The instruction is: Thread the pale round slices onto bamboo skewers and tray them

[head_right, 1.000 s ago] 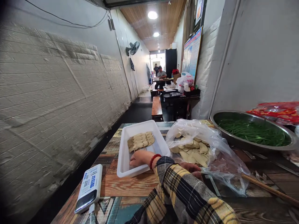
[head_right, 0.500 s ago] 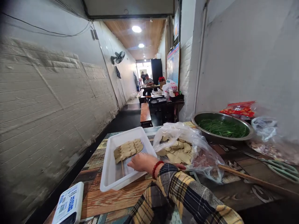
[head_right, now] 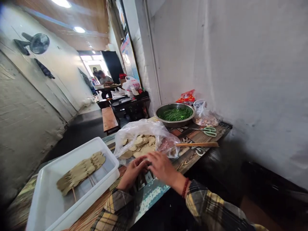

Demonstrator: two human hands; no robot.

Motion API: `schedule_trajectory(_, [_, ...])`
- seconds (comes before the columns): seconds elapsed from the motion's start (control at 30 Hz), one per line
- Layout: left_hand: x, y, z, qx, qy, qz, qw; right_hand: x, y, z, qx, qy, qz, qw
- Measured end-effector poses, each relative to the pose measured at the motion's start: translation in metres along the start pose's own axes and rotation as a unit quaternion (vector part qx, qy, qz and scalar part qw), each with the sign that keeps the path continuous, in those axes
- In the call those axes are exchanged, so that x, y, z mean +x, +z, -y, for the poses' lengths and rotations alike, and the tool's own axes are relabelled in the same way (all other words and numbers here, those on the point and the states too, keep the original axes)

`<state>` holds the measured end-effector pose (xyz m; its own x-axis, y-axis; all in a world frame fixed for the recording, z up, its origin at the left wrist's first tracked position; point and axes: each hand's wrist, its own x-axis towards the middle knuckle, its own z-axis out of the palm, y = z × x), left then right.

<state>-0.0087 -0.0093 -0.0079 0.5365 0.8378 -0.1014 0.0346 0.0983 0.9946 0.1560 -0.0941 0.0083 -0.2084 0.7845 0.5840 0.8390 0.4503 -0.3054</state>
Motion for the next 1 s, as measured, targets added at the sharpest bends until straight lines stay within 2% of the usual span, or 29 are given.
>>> schedule_trajectory(0.1, [-0.002, 0.000, 0.001, 0.006, -0.003, 0.007, 1.000, -0.027, -0.014, -0.063, -0.082, 0.089, -0.025, 0.992])
schedule_trajectory(0.2, [-0.005, 0.000, 0.001, 0.005, -0.003, -0.006, 1.000, -0.048, -0.023, -0.115, -0.162, 0.165, -0.047, 0.972])
schedule_trajectory(0.33, [-0.011, 0.003, 0.001, -0.006, 0.005, -0.022, 1.000, -0.068, -0.022, -0.161, -0.234, 0.164, -0.022, 0.958])
schedule_trajectory(0.5, [-0.020, 0.012, 0.001, -0.024, 0.035, -0.058, 0.997, -0.083, -0.011, -0.191, -0.250, 0.075, -0.023, 0.965])
schedule_trajectory(0.6, [-0.021, 0.021, 0.002, -0.049, 0.054, -0.086, 0.994, -0.086, -0.010, -0.191, -0.249, 0.040, -0.049, 0.967])
schedule_trajectory(0.67, [-0.020, 0.028, 0.002, -0.058, 0.069, -0.111, 0.990, -0.085, -0.013, -0.180, -0.243, 0.024, -0.058, 0.968])
schedule_trajectory(0.73, [-0.015, 0.036, 0.001, -0.057, 0.086, -0.148, 0.984, -0.080, -0.018, -0.160, -0.237, 0.027, -0.057, 0.969])
schedule_trajectory(0.87, [0.001, 0.054, -0.002, -0.049, 0.127, -0.240, 0.961, -0.060, -0.021, -0.110, -0.203, 0.035, -0.007, 0.979])
schedule_trajectory(1.0, [0.013, 0.065, -0.002, 0.017, 0.156, -0.271, 0.950, -0.039, -0.013, -0.079, -0.160, 0.041, 0.028, 0.986])
